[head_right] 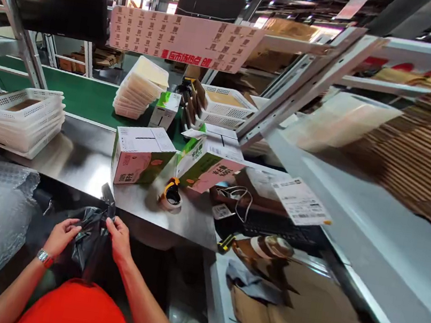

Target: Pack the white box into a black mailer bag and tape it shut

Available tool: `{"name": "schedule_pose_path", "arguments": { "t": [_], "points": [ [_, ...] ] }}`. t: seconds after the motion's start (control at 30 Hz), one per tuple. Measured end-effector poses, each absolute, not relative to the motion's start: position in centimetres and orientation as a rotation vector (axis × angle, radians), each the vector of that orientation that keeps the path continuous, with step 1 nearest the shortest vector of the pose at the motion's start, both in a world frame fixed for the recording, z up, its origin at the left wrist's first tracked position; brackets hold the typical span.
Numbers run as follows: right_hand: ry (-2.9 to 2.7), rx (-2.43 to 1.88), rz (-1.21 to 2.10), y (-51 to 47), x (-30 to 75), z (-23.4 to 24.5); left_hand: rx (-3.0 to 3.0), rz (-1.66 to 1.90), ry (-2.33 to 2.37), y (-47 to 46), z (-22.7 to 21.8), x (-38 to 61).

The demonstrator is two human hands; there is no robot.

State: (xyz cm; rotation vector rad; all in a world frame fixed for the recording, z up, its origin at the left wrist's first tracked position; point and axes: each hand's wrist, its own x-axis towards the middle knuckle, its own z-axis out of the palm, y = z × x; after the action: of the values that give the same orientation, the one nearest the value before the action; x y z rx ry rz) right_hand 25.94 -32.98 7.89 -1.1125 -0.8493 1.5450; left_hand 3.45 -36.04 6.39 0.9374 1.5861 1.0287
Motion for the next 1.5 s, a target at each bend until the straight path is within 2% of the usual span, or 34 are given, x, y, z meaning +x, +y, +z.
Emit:
{"name": "schedule_pose_path", "arguments": {
  "t": [0.2, 0.33, 0.57, 0.8, 1.03, 1.27, 1.4, 1.5],
  "points": [
    [-0.847, -1.076, 1.58, -36.7, 29.7, 5.7, 1.332, 1.028, 1.676, -39.1, 8.4, 10.2],
    [-0.721, -1.007, 1.712, -39.2, 30.8, 4.9, 1.602, 0.781, 1.686, -39.2, 9.3, 13.9],
    [-0.5, -1.118, 1.583, -42.5, 34.6, 2.4, 2.366, 0.118, 1.613, -37.9, 11.2, 15.5],
    [-0.346, -1.095, 1.522, -45.2, 34.2, 2.8, 2.482, 0.033, 1.294, -36.8, 13.2, 17.8],
    [-0.435, -1.148, 1.476, -45.2, 29.5, 4.5, 2.309, 0.195, 1.213, -38.0, 12.7, 16.1],
    [-0.502, -1.185, 1.45, -45.7, 26.3, 5.5, 1.552, 0.574, 1.203, -36.8, 9.1, 12.0],
    [-0.39, -1.236, 1.32, -45.5, 25.2, 4.5, 1.205, 0.695, 1.282, -35.1, 6.9, 9.6],
    [-0.209, -1.357, 1.091, -45.7, 25.8, 2.0, 0.947, 0.813, 1.396, -33.0, 5.8, 7.3]
  ]
}}
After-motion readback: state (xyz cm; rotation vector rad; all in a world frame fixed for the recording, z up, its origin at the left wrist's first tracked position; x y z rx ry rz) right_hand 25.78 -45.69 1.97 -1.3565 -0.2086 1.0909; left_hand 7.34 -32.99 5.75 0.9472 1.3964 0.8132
